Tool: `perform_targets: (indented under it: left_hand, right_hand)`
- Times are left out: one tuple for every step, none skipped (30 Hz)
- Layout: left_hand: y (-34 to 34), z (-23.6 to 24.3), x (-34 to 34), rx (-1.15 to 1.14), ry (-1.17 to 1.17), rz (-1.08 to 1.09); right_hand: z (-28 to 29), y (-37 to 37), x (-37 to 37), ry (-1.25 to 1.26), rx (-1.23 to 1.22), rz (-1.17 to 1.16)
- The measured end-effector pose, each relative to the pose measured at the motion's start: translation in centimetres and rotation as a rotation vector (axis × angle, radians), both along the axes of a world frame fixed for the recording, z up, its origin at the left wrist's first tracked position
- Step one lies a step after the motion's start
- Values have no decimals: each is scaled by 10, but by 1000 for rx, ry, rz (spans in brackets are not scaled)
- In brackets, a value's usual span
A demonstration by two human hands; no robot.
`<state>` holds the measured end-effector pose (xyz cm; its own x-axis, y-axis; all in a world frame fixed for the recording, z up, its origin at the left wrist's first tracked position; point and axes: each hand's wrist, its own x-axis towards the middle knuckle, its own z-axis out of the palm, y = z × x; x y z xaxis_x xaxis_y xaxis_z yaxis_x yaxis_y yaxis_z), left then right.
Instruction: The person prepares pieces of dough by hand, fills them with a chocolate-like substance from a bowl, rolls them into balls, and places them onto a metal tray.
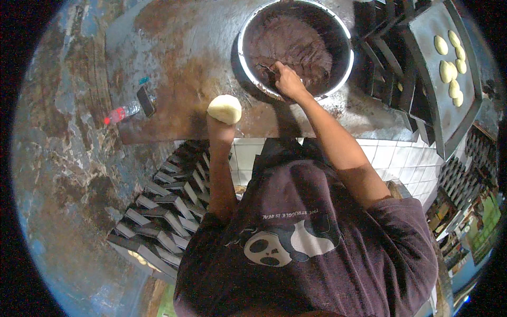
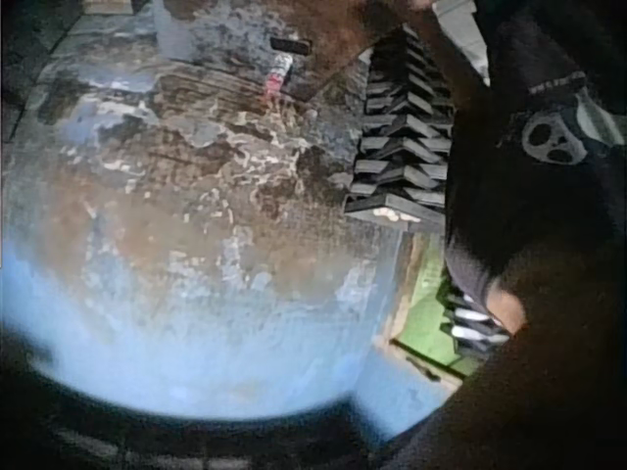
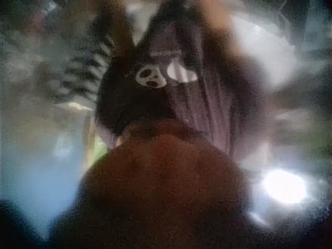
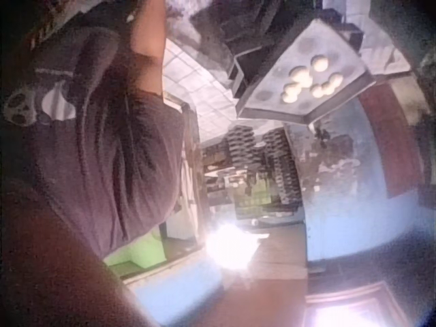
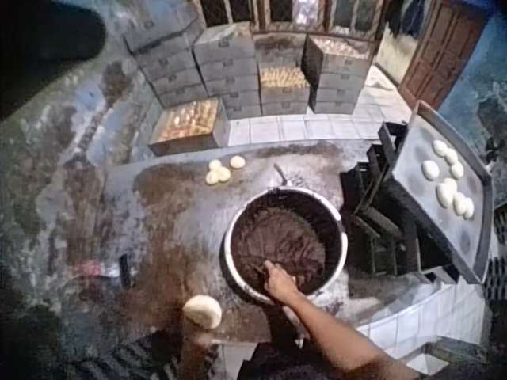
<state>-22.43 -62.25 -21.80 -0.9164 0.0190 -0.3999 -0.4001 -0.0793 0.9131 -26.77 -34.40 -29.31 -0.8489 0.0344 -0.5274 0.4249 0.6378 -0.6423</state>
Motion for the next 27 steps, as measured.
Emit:
perform_targets:
  left_hand:
    - [-3,-4,2,-6,-7,17]
    - [-10,-17,8,-24,26,22]
    - [-12,-23,9,-46,34,16]
    - [-13,-27,10,-68,42,14]
    - [-13,-30,12,-96,25,6]
    - [-10,-28,9,-78,34,-13]
    - [-4,-20,5,-59,42,-29]
    - [3,-11,1,5,74,-51]
    - [11,1,-7,-54,107,-116]
    - [18,14,-13,-111,141,-170]
    - [25,23,-22,-294,172,-268]
    - [30,32,-28,-478,201,-355]
    - [35,40,-33,-467,200,-343]
    - [41,47,-37,-455,201,-330]
    - [46,55,-40,-444,203,-319]
    - [53,64,-43,-437,194,-323]
    - [59,71,-44,-429,182,-320]
    - [65,79,-45,-419,172,-316]
    - [72,87,-46,-426,225,-332]
    - [80,95,-48,-433,276,-352]
    - [88,103,-48,-439,330,-377]
    - [94,111,-47,-418,377,-365]
    - [99,117,-46,-397,424,-353]
    - [106,125,-44,-375,472,-341]
    - [110,137,-45,-380,527,-360]
    - [113,141,-43,-400,557,-382]
    - [116,145,-41,-427,586,-402]
  right_hand:
    - [4,-1,-1,-26,-24,7]
    - [3,-3,-2,-14,-44,-4]
    - [-7,-3,-2,0,-63,-22]
    - [-16,-4,-2,14,-81,-37]
    - [-25,-2,-3,4,-127,-49]
    - [-34,1,-4,-4,-173,-67]
    - [-36,5,-6,-12,-218,-81]
    - [-38,10,-8,-131,-384,-132]
    - [-35,17,-12,-248,-550,-181]
    - [-25,22,-17,-368,-713,-220]
    - [-13,29,-14,-371,-801,-180]
    - [9,29,-14,-392,-860,-177]
    - [32,29,-13,-413,-921,-174]
    - [56,29,-12,-433,-981,-170]
    - [82,28,-9,-401,-995,-176]
    - [94,29,-2,-282,-1000,-111]
    - [121,29,3,-174,-939,-56]
    - [153,30,9,-65,-877,0]
    - [174,26,18,133,-748,48]
    - [192,24,26,329,-616,91]
    - [205,27,30,513,-443,199]
    - [210,28,38,573,-309,236]
    - [215,28,46,631,-174,273]
    - [219,30,53,690,-37,308]
    - [220,33,60,740,31,331]
    - [225,38,67,742,50,332]
    - [230,41,75,745,62,333]
